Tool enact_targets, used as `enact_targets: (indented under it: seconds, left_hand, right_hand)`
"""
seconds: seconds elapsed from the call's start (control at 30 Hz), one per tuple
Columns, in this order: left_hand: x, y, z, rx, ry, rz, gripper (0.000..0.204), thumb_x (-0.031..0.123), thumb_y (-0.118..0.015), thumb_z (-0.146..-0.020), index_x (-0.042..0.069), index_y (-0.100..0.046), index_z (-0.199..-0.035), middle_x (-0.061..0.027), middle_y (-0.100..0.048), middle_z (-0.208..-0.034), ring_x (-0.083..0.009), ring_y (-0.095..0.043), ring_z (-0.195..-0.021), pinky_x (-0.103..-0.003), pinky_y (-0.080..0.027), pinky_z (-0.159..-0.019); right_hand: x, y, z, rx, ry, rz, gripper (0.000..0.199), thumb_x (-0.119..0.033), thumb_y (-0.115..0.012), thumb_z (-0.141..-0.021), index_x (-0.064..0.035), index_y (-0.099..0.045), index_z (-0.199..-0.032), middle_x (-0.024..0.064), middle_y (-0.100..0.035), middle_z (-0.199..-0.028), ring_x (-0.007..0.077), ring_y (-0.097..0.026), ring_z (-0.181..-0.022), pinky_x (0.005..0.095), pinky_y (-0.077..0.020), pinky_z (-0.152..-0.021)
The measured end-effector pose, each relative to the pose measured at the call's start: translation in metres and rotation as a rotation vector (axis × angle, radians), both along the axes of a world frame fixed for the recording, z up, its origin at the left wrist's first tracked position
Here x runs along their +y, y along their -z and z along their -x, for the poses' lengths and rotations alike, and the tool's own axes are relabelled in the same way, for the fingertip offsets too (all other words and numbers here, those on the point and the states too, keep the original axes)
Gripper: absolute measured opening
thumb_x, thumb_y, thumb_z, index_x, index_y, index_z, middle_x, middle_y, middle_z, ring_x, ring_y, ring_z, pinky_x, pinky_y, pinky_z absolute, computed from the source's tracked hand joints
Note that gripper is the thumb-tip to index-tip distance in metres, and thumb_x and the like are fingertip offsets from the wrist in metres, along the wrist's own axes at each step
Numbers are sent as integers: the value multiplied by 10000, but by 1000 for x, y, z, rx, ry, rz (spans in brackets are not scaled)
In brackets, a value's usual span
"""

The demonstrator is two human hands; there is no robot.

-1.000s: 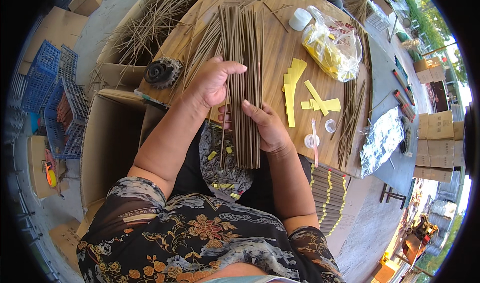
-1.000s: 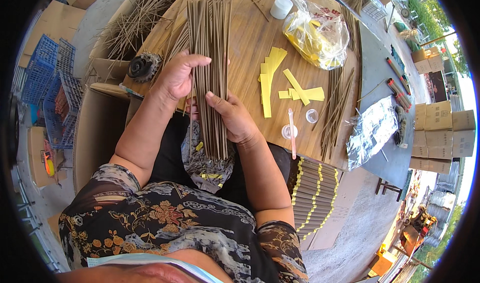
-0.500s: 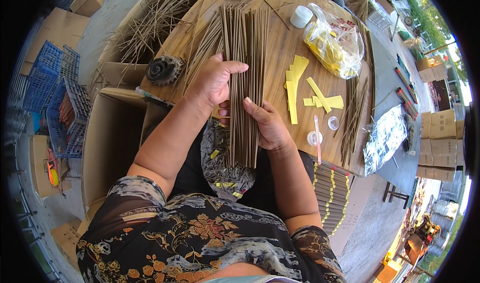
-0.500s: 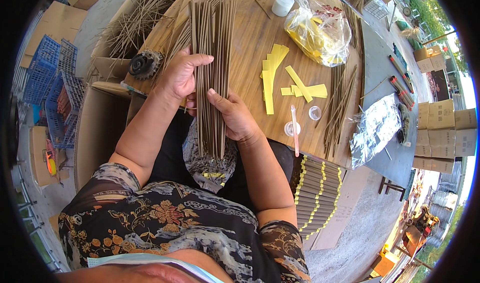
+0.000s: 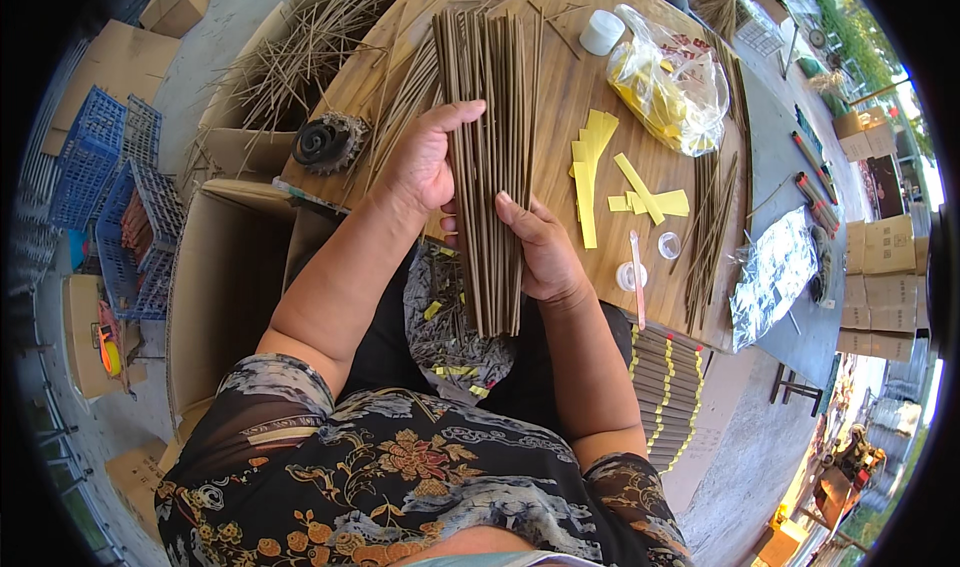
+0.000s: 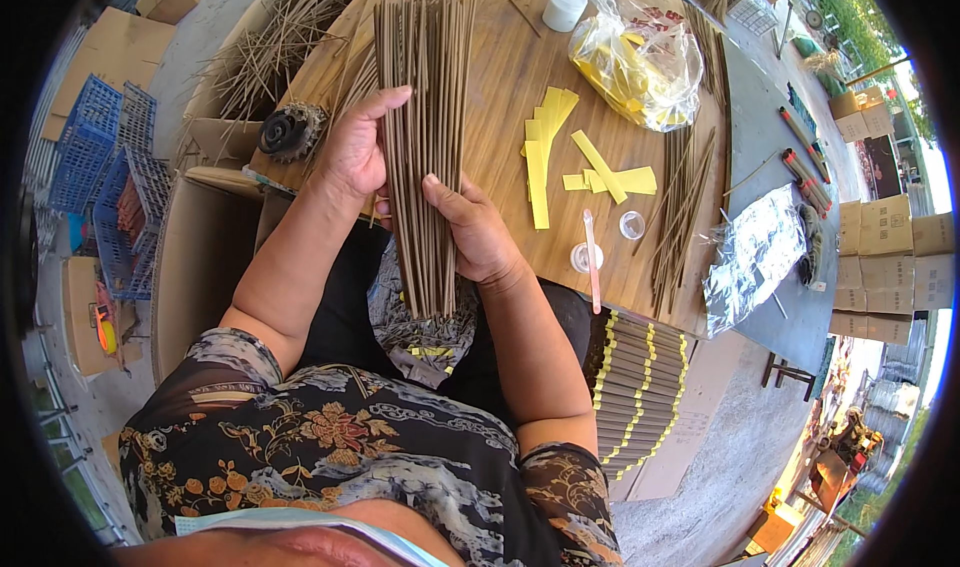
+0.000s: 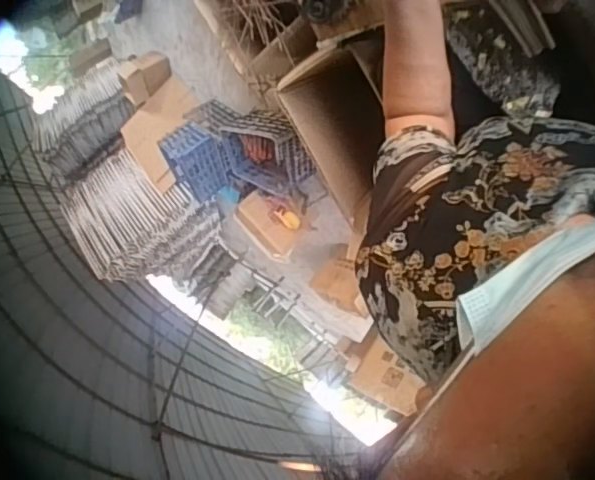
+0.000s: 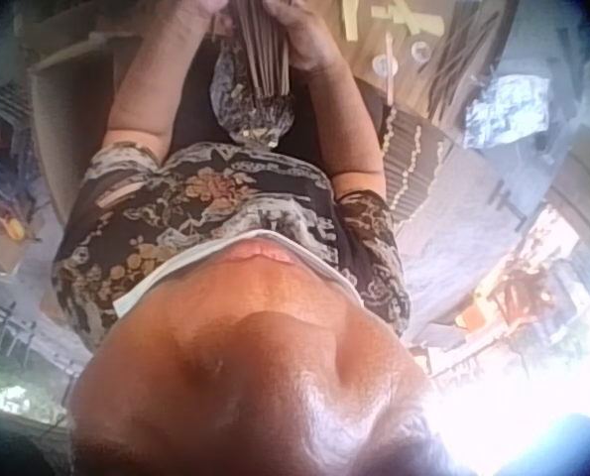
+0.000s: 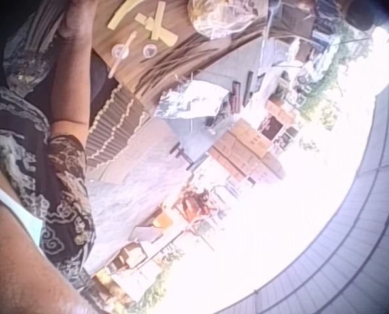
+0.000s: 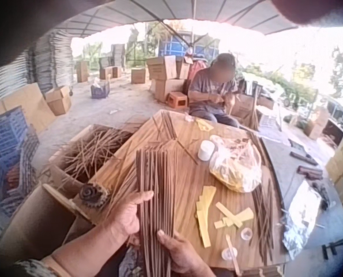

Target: The person gathers bundles of thin sticks, wraps them with yellow paper, and applies glue to secure the wrapping. The person then places the finished bundles onto a cardboard sheet.

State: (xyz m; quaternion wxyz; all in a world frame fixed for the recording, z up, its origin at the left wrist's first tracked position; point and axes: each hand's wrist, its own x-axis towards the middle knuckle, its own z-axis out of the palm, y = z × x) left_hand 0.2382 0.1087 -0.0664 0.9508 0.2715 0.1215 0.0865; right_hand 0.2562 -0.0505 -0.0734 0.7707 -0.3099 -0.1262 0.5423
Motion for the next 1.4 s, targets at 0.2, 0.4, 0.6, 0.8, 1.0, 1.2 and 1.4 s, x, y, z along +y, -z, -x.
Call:
enact_targets:
  seconds: [0.2,0.4,0.6,0.8,1.0,1.2,1.4]
  left_hand:
    - [-6,-2,2,2,-44,-151,200,44,-577,-773,-27,-542,-957,-106,-607,-861,-203,-618,-752,-324,-542,-688]
    - [4,6,0,-21,32,60,205,39,-519,-763,-61,-533,-942,-128,-607,-851,-220,-620,-734,-342,-543,-682]
    - [5,5,0,33,21,54,216,83,-503,-778,-65,-531,-933,-134,-610,-840,-222,-621,-727,-339,-543,-670]
    - [0,2,1,15,-12,-9,273,94,-506,-791,-89,-520,-993,-171,-613,-905,-237,-623,-773,-360,-530,-729]
    - [-3,-7,3,-42,79,27,267,90,-522,-798,-88,-532,-998,-167,-614,-926,-235,-624,-789,-359,-532,-731]
    - [3,5,1,-13,22,4,237,48,-508,-780,-81,-526,-977,-161,-610,-900,-238,-622,-768,-354,-535,-718]
    - [3,1,2,-18,36,75,226,81,-468,-785,-70,-516,-946,-144,-597,-843,-233,-611,-731,-357,-529,-697]
  right_hand:
    - [-2,9,-2,-54,0,78,422,-299,-446,-894,48,-452,-1134,206,-589,-979,286,-596,-907,384,-483,-822]
    - [-1,12,-3,-28,38,68,483,-370,-450,-881,41,-459,-1135,203,-591,-975,279,-600,-884,373,-487,-798]
    - [0,11,-4,16,28,60,471,-360,-493,-866,29,-465,-1128,190,-600,-951,252,-608,-840,343,-502,-758]
    - [-1,14,0,-114,82,127,339,-189,-548,-852,15,-469,-1111,158,-612,-911,217,-612,-793,318,-516,-711]
    - [-3,5,0,-84,4,62,332,-173,-516,-867,28,-456,-1124,176,-606,-937,247,-613,-842,343,-509,-755]
    - [-3,6,-2,-42,-17,39,350,-211,-424,-905,52,-440,-1136,210,-587,-982,289,-601,-888,370,-500,-787]
    - [-3,4,-2,-13,-24,31,400,-268,-394,-912,55,-437,-1145,219,-576,-1008,307,-594,-903,391,-494,-795]
